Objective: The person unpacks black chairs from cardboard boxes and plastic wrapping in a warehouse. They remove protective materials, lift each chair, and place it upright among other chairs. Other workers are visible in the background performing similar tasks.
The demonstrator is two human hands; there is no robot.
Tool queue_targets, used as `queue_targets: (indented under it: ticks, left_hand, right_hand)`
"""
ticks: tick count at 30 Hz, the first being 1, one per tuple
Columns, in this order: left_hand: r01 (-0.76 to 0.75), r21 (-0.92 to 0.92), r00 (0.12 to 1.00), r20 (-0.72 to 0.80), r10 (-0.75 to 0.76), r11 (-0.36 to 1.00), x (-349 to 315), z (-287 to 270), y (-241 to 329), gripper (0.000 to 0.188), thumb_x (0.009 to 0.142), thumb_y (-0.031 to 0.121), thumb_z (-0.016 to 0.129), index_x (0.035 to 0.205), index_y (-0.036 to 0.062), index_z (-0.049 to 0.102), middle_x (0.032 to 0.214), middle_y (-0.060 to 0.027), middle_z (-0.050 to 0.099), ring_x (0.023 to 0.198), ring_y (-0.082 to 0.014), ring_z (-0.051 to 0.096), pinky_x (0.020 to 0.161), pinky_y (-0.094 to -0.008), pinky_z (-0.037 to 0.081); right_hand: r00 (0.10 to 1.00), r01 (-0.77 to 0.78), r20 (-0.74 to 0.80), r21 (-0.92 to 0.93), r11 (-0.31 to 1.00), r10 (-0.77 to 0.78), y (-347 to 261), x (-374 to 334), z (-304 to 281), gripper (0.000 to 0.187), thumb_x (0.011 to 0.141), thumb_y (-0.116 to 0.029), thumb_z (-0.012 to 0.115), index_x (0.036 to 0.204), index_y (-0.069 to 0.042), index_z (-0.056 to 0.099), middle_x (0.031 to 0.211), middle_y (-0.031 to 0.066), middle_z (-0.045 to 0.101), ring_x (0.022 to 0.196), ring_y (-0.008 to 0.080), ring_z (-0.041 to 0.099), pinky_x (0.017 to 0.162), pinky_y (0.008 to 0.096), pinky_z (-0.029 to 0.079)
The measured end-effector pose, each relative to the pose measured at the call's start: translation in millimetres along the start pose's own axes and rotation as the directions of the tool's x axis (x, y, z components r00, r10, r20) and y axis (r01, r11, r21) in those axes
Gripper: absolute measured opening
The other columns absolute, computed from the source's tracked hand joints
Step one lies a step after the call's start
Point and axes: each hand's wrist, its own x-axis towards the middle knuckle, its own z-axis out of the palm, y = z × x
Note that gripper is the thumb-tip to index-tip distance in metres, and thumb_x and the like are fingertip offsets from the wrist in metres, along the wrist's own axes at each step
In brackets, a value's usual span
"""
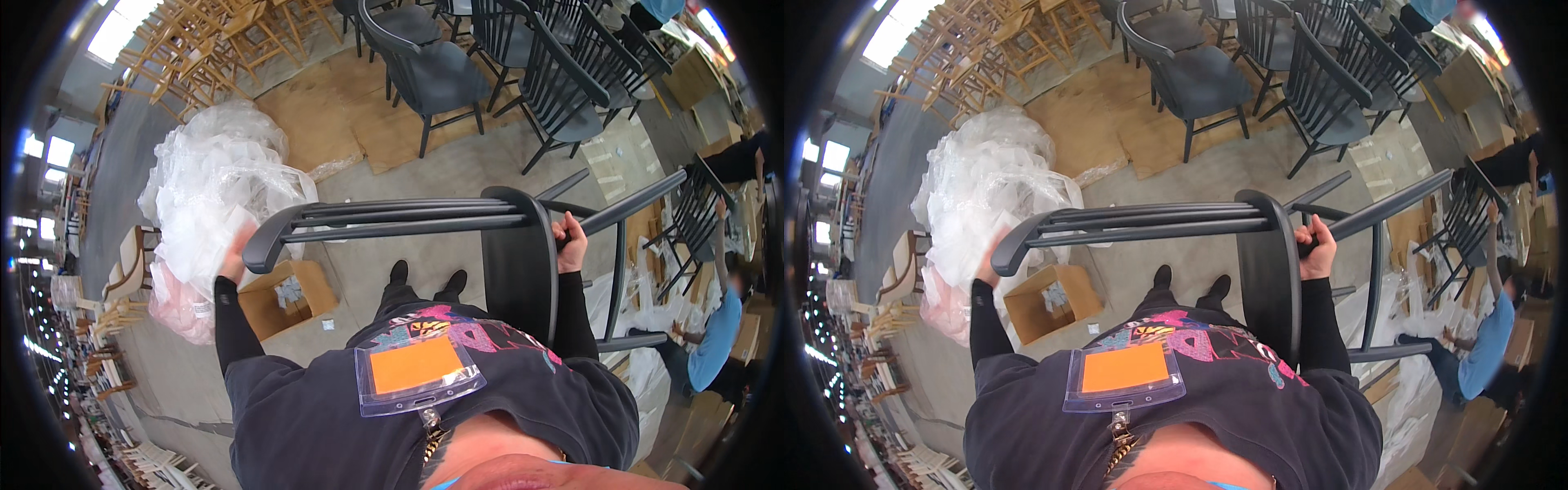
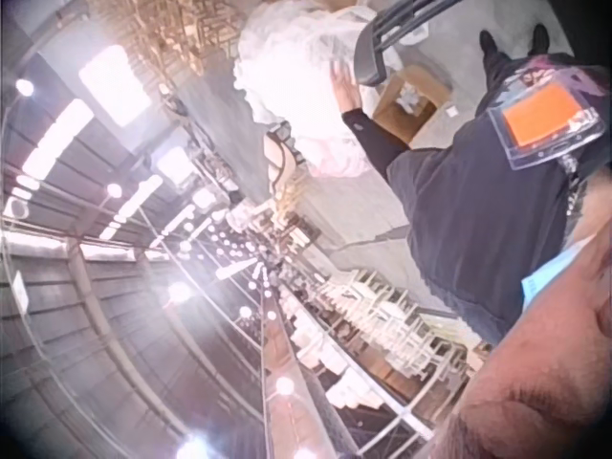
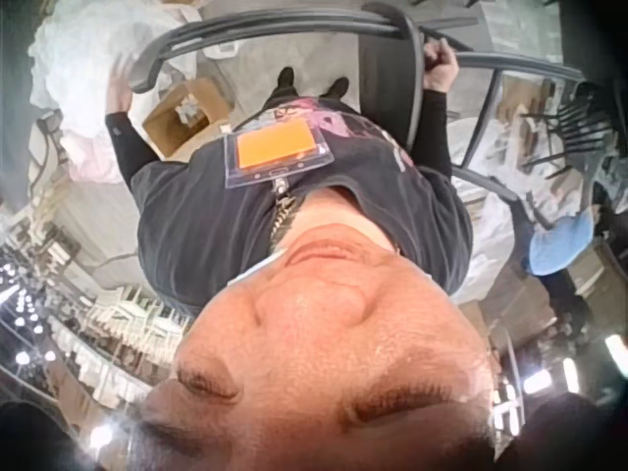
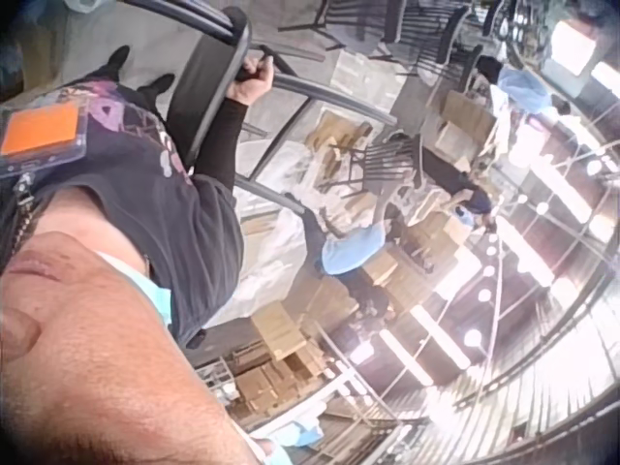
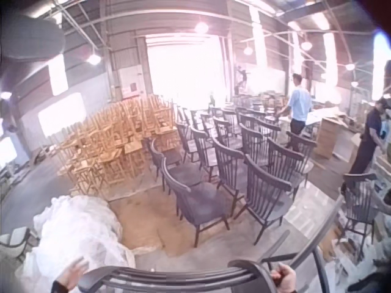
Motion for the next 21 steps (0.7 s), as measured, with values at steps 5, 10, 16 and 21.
queue_targets:
  ticks: [5,10,16,21]
  left_hand:
    - [-0.362,0.217,0.931,0.138,0.338,0.907,27,105,-57,0.061,0.081,0.009,0.067,0.135,0.004,0.041,0.123,-0.0113,0.057,0.119,-0.0246,0.05,0.109,-0.0357,0.029]
    - [-0.212,-0.074,0.972,0.084,0.218,0.974,38,89,-77,0.026,0.081,0.01,0.064,0.106,0.0001,0.063,0.116,-0.0145,0.061,0.124,-0.0225,0.047,0.109,-0.0359,0.031]
    - [-0.203,-0.124,0.975,-0.119,0.188,0.971,1,45,-35,0.015,0.087,0.011,0.057,0.092,-0.0002,0.064,0.101,-0.0165,0.066,0.107,-0.0249,0.058,0.107,-0.0349,0.031]
    - [-0.401,0.482,0.835,-0.157,0.527,0.779,-31,-21,-10,0.018,0.077,0.016,0.067,0.083,0.0027,0.057,0.084,-0.0153,0.068,0.084,-0.0251,0.066,0.106,-0.047,0.031]
  right_hand:
    - [0.99,0.022,-0.133,-0.108,0.994,-0.036,1,-14,8,0.034,0.085,-0.018,0.061,0.061,-0.012,0.039,0.056,0.0006,0.037,0.052,0.0131,0.043,0.055,0.0256,0.04]
    - [0.989,-0.052,-0.147,-0.219,0.974,0.02,10,6,13,0.034,0.084,-0.018,0.061,0.06,-0.014,0.037,0.056,-0.0002,0.038,0.052,0.0118,0.043,0.054,0.0263,0.041]
    - [0.979,-0.19,-0.163,-0.489,0.851,0.124,46,52,5,0.035,0.085,-0.024,0.059,0.059,-0.014,0.037,0.055,-0.0007,0.041,0.049,0.0149,0.046,0.051,0.0284,0.043]
    - [0.89,-0.453,-0.269,-0.444,0.773,0.367,132,111,38,0.03,0.084,-0.026,0.059,0.061,-0.012,0.046,0.058,0.0016,0.051,0.049,0.0169,0.053,0.049,0.0304,0.045]
